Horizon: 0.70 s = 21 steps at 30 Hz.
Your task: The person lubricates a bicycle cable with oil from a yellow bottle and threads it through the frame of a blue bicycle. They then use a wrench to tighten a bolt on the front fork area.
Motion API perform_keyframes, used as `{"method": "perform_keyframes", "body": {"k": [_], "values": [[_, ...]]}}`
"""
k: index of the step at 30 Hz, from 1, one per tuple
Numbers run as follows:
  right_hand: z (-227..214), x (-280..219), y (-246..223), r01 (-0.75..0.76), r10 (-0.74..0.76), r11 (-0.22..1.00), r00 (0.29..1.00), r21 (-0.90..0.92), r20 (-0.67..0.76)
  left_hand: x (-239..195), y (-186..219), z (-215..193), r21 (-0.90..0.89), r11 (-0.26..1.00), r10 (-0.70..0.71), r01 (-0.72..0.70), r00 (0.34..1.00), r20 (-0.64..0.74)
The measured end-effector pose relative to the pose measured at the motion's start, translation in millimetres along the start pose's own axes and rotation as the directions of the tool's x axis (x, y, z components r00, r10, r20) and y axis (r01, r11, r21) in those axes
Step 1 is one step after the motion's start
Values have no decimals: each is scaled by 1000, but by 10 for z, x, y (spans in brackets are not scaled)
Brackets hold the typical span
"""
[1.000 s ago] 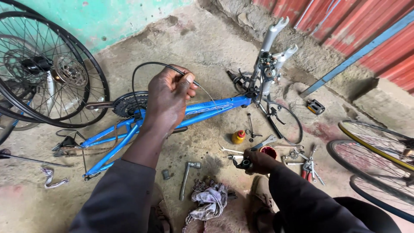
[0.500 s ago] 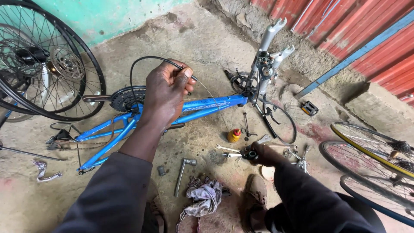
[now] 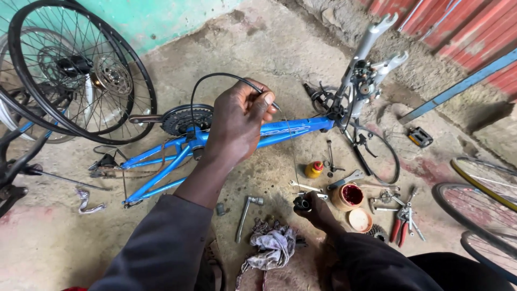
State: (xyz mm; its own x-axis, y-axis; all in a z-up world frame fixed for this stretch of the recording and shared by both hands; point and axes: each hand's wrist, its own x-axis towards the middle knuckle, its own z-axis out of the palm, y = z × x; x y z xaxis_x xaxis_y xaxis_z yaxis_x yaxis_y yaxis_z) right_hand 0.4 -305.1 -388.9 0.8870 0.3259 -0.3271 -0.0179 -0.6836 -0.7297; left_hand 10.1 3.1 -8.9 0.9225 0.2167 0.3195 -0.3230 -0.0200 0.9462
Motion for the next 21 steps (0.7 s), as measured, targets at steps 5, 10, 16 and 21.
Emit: {"method": "perform_keyframes", "body": {"k": [5, 10, 16, 21], "values": [[264, -26, 71, -49, 51, 997, 998, 53, -39, -25, -22, 5, 96, 994, 45, -52, 996, 72], [261, 258, 639, -67, 68, 992, 998, 104, -6, -38, -2, 46, 96, 994, 38, -47, 995, 95], [-1319, 273, -1297, 14, -24, 998, 988, -66, -151, -91, -178, 247, 76, 996, 27, -35, 994, 107], [-2438, -473, -3433, 256, -171, 863, 959, 435, -224, -239, -128, 431, 204, 979, -48, 23, 992, 119]]}}
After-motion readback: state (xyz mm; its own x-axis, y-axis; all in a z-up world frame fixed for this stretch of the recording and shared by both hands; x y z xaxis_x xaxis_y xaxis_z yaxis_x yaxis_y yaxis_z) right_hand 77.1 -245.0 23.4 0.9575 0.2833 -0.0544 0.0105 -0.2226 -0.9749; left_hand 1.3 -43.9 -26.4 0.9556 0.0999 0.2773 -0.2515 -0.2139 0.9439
